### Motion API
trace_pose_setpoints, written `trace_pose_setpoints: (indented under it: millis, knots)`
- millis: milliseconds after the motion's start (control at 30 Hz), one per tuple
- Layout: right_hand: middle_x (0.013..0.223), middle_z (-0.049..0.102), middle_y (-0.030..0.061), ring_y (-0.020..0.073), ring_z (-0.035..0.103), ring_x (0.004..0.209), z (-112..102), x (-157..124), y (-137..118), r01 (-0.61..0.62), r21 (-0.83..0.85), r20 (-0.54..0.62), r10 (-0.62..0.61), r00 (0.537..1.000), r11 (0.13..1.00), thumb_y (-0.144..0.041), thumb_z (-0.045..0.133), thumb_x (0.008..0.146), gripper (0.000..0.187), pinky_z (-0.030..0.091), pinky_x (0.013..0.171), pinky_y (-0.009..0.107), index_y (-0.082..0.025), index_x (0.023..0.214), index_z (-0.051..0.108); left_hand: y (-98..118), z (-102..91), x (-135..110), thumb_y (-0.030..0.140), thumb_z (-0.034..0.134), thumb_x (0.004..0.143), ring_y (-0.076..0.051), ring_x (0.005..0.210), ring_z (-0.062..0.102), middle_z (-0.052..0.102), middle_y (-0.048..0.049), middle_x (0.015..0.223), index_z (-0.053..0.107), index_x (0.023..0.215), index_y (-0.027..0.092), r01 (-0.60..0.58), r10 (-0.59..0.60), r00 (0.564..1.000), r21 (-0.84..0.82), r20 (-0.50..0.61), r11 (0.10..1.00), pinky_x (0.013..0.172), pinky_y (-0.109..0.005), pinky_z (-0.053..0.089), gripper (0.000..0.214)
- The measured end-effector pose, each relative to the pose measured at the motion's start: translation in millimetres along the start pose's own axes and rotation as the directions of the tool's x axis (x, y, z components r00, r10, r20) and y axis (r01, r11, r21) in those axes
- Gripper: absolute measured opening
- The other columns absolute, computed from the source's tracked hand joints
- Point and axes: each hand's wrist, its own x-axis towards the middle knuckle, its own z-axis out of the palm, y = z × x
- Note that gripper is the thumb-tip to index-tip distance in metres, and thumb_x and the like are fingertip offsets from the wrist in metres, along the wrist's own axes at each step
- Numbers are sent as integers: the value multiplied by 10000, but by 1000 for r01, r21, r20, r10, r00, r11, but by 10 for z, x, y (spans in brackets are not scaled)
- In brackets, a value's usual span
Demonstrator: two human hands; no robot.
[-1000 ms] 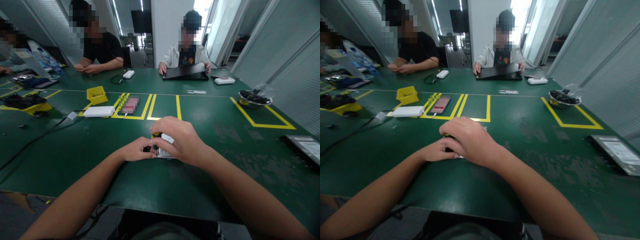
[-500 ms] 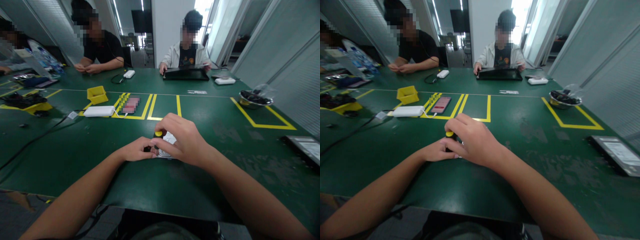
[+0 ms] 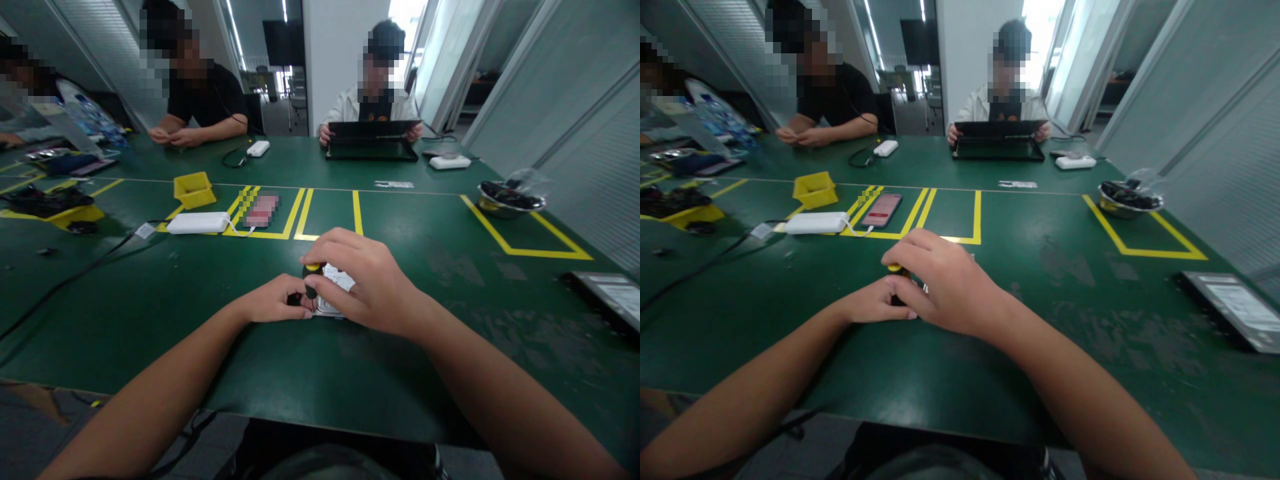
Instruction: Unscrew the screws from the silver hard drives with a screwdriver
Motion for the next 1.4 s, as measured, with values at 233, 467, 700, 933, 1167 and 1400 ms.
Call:
trace_pose_setpoints:
  millis: [233, 467, 700, 933, 1167, 1400]
  knots:
    - [1099, 696, 92, 170, 619, 1060, -21, 5, -7, 34, 104, 14, -36, 999, 994, -70, 438, 886, 284, 489, 950, 348, -128, 1066, 650, -33, 16, -12, 342, 681, 855, -198, 875, 659, 718, -43, 913, 688, 969, 144, 24, -25, 1000, 25, 11, 999, 796, -302, 513, 228]
    - [1068, 676, 104, 167, 620, 1014, -26, 11, -12, 9, 80, -6, -9, 1000, 997, -144, 548, 893, 138, 498, 883, 316, -130, 977, 657, -34, 23, -7, 345, 700, 841, -185, 849, 644, 705, -43, 909, 680, 956, 141, 20, -20, 1000, 7, -5, 1000, 763, -284, 500, 236]
    - [993, 696, 55, 154, 627, 955, -7, 17, 11, -14, 71, -27, 16, 1000, 997, -119, 540, 894, 115, 491, 868, 299, -156, 961, 626, -40, 18, 7, 319, 722, 822, -162, 781, 629, 671, -30, 819, 654, 854, 134, 34, -34, 999, -4, 9, 999, 696, -259, 484, 199]
    - [1139, 711, 71, 160, 641, 1093, -35, 8, -8, -4, 128, -14, 6, 1000, 992, -60, 485, 886, 230, 491, 960, 325, -154, 1009, 656, 2, 15, 10, 319, 714, 830, -152, 739, 628, 685, -23, 796, 667, 839, 136, 26, -26, 1000, -9, 11, 1000, 700, -263, 486, 189]
    - [987, 678, 66, 153, 625, 938, -10, 26, -16, -7, 84, -52, 12, 999, 996, -146, 587, 883, 54, 496, 835, 291, -164, 871, 636, 31, 23, 13, 292, 719, 814, -161, 768, 627, 686, -20, 816, 673, 846, 147, 28, -28, 999, 13, -17, 1000, 703, -267, 490, 156]
    - [986, 709, 46, 162, 629, 948, 10, 21, 7, -29, 59, -69, 33, 997, 998, -123, 569, 873, 107, 473, 888, 319, -159, 957, 625, -6, 26, 17, 298, 731, 801, -148, 729, 613, 662, -15, 779, 658, 832, 139, 16, -16, 1000, -21, -18, 1000, 676, -258, 484, 177]
